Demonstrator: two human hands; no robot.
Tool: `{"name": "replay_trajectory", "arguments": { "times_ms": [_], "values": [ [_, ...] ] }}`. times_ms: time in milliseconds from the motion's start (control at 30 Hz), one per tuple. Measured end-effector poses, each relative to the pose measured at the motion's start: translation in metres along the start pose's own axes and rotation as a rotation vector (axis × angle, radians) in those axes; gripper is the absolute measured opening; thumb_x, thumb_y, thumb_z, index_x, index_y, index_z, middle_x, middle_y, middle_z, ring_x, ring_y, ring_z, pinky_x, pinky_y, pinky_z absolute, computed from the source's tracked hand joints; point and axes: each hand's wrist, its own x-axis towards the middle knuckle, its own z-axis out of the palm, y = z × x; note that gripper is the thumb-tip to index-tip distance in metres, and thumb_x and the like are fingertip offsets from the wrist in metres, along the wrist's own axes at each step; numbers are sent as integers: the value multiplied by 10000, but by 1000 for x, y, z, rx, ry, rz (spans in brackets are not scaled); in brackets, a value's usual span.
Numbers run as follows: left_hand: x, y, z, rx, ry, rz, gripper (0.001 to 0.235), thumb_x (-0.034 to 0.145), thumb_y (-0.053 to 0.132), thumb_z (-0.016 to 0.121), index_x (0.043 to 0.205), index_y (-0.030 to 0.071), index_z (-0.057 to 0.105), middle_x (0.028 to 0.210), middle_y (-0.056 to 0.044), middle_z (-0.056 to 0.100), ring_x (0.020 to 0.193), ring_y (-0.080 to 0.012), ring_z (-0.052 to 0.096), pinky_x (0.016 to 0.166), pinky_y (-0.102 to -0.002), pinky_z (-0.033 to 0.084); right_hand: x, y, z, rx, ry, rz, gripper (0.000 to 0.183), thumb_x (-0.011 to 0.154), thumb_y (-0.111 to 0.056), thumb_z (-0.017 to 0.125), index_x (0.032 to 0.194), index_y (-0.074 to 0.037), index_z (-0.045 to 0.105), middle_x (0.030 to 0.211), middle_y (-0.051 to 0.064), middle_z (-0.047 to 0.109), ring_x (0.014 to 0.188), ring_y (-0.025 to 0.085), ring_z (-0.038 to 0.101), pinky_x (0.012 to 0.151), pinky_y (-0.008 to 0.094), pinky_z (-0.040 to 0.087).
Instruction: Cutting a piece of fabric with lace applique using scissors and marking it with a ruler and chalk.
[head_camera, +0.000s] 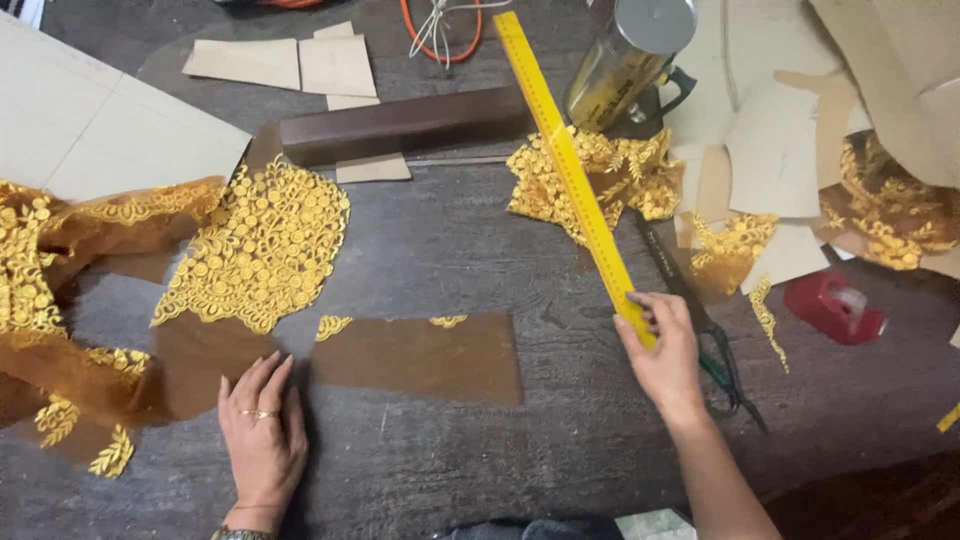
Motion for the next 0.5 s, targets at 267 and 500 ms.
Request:
{"name": "replay_trajectory", "arguments": {
  "times_ms": [267,500],
  "values": [
    [-9,-17,18,64,54,-4,356,936,58,586,1291,90,594,1324,-104,613,1226,-279,579,1191,-520,313,38,-8,8,28,23,-145,334,862,-195,671,1173,-79,631,1146,91,536,998,204,595,856,310,528],
    [-33,-55,50,95,120,-58,338,915,122,648,1244,82,716,1304,-134,699,1189,-293,656,1183,-575,434,55,-9,-13,28,27,-144,277,933,-215,585,1192,-120,605,1139,49,526,922,207,547,825,361,463]
  ]
}}
